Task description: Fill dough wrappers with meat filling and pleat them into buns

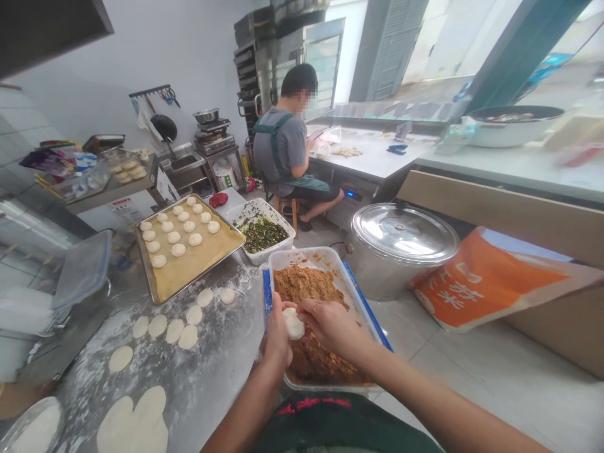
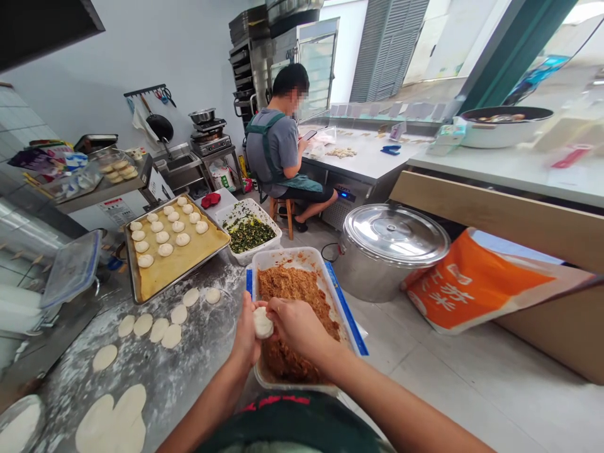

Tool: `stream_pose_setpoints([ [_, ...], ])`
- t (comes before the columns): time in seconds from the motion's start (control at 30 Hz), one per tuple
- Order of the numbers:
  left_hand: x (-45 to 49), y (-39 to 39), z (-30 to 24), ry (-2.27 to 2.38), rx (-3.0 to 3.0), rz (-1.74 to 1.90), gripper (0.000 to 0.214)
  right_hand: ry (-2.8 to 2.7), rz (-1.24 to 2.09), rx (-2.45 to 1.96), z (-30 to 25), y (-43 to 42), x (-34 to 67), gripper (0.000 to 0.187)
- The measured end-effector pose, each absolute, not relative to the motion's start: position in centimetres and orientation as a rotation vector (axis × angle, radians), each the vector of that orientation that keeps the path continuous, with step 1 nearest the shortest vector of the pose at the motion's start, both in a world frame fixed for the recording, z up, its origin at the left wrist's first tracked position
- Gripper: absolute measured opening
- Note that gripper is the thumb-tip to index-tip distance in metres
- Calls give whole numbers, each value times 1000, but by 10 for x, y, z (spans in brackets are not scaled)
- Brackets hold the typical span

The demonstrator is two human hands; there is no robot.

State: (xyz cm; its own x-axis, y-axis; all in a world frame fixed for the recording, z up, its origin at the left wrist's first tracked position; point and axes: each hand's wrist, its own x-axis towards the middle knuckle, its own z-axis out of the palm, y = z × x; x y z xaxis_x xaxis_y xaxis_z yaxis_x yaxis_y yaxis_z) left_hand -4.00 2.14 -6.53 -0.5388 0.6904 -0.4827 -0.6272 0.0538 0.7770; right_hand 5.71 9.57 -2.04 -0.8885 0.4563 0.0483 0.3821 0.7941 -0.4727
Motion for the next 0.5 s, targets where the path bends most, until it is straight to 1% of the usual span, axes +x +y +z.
stream_pose_setpoints([
  [0.17,-43,22,-69,1510,282,1583,60,-2854,625,-566,-14,98,61,16],
  [0.27,-48,23,-64,1459,245,1485,62,-2902,594,-559,-7,101,61,16],
  [0.33,-48,22,-61,1391,226,1485,62,-2934,578,-536,-4,102,61,17],
  [0.5,-46,21,-67,1439,316,1464,55,-2958,569,-477,-2,103,61,18],
])
